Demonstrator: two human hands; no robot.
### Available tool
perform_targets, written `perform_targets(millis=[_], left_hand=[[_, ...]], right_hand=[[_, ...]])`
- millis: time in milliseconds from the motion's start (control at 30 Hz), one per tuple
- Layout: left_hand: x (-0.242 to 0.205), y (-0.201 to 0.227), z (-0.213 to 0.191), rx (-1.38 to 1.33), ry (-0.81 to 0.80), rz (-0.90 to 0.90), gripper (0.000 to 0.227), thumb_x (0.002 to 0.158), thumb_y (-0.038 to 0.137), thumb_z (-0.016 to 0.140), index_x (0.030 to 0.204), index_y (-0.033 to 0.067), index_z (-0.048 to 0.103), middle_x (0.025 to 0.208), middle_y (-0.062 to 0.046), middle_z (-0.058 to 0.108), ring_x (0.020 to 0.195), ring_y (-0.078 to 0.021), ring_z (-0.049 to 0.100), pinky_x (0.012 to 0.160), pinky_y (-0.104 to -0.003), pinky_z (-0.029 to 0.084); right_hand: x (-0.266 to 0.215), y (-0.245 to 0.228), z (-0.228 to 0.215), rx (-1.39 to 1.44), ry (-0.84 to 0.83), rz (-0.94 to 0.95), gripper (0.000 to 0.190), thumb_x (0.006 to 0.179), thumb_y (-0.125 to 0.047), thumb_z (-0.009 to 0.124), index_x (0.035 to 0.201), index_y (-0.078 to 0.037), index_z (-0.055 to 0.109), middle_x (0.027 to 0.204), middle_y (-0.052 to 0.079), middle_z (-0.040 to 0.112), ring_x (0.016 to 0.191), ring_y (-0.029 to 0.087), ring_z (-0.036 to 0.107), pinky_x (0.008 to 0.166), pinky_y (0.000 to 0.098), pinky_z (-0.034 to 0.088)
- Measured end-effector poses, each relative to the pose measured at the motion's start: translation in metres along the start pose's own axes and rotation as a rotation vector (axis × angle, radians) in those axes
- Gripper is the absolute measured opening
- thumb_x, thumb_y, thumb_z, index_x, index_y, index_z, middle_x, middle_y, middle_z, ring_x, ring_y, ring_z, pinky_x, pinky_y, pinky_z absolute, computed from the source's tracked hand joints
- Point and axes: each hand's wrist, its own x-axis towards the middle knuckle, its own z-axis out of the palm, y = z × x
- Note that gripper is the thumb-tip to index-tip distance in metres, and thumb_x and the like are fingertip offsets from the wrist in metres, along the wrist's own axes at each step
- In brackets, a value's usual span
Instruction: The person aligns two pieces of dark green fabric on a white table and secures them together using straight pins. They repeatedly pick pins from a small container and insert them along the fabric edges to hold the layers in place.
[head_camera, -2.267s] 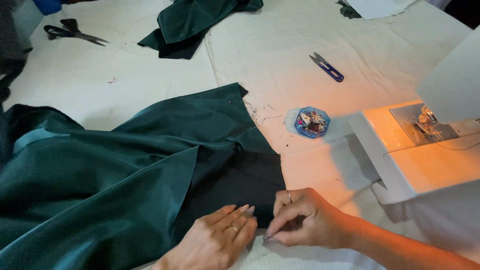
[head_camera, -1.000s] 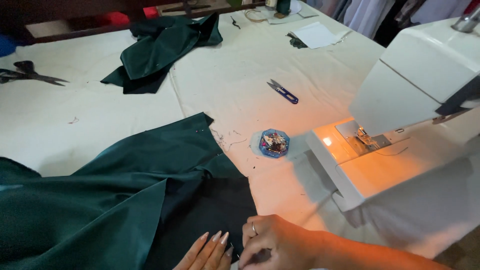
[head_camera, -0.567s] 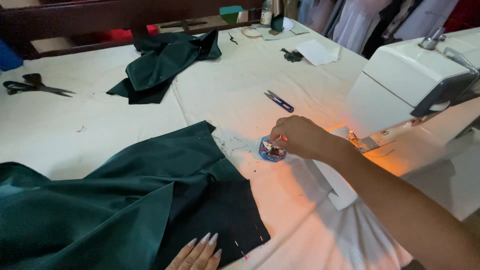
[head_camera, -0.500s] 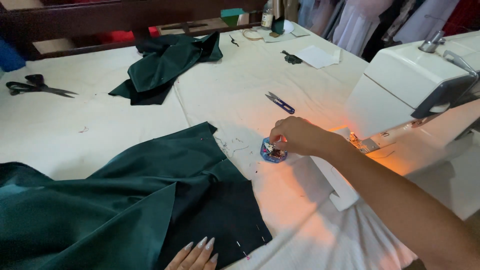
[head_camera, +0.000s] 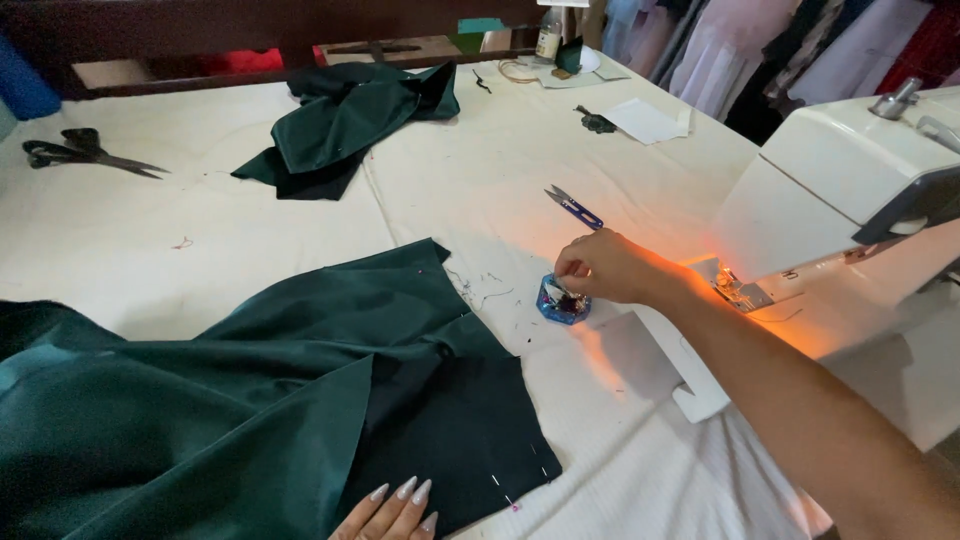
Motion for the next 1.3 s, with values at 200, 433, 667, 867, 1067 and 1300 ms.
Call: perform_targets(millis=[200, 433, 667, 867, 1067, 1300], left_hand=[[0.004, -0.002, 0.0, 0.059, 0.039, 0.003, 0.018, 0.101, 0.032, 0.059, 0.117, 0.0247, 0.061, 0.125, 0.001, 0.068, 0.118, -0.0146, 0.062, 0.101, -0.032, 0.046], [-0.012, -0.006, 0.0, -0.04, -0.106, 0.067, 0.024, 0.101, 0.029, 0.057, 0.125, 0.0237, 0.062, 0.13, -0.004, 0.066, 0.12, -0.0194, 0.062, 0.103, -0.035, 0.045], [0.001, -0.006, -0.004, -0.001, -0.006, 0.019, 0.022, 0.099, 0.033, 0.064, 0.119, 0.0233, 0.063, 0.124, -0.002, 0.069, 0.116, -0.0163, 0.064, 0.1, -0.033, 0.048], [-0.013, -0.01, 0.002, -0.016, -0.066, 0.096, 0.03, 0.101, 0.034, 0.061, 0.129, 0.0216, 0.06, 0.128, -0.003, 0.067, 0.119, -0.0179, 0.063, 0.102, -0.034, 0.047], [-0.016, -0.007, 0.003, -0.012, -0.123, 0.107, 0.026, 0.106, 0.03, 0.05, 0.13, 0.0217, 0.058, 0.134, -0.005, 0.063, 0.124, -0.0208, 0.059, 0.106, -0.036, 0.043], [-0.018, -0.004, 0.002, -0.037, -0.127, 0.052, 0.029, 0.102, 0.031, 0.055, 0.129, 0.0222, 0.058, 0.135, -0.006, 0.063, 0.125, -0.0204, 0.058, 0.106, -0.036, 0.043]], right_hand=[[0.006, 0.019, 0.004, 0.07, 0.054, -0.036, 0.019, 0.091, -0.021, 0.061, 0.09, -0.016, 0.078, 0.089, -0.006, 0.078, 0.083, 0.008, 0.068, 0.074, 0.0255, 0.051], [0.003, 0.015, -0.003, 0.133, 0.024, 0.031, 0.023, 0.093, -0.021, 0.058, 0.092, -0.014, 0.079, 0.088, -0.004, 0.079, 0.079, 0.008, 0.066, 0.073, 0.0249, 0.05], [0.004, 0.009, 0.001, 0.08, 0.032, 0.059, 0.018, 0.086, -0.033, 0.071, 0.088, -0.017, 0.08, 0.09, -0.005, 0.075, 0.083, 0.009, 0.065, 0.074, 0.0256, 0.049], [0.009, 0.01, 0.01, -0.067, -0.015, 0.114, 0.009, 0.087, -0.026, 0.069, 0.082, -0.021, 0.075, 0.092, -0.009, 0.07, 0.083, 0.009, 0.06, 0.071, 0.0266, 0.045], [0.009, 0.017, 0.007, 0.134, 0.007, 0.154, 0.008, 0.091, -0.02, 0.067, 0.088, -0.017, 0.073, 0.084, -0.002, 0.072, 0.072, 0.011, 0.06, 0.065, 0.0255, 0.045], [0.007, 0.01, 0.003, 0.168, 0.017, 0.183, 0.009, 0.09, -0.023, 0.069, 0.091, -0.015, 0.074, 0.089, 0.0, 0.076, 0.081, 0.012, 0.067, 0.07, 0.0258, 0.05]])
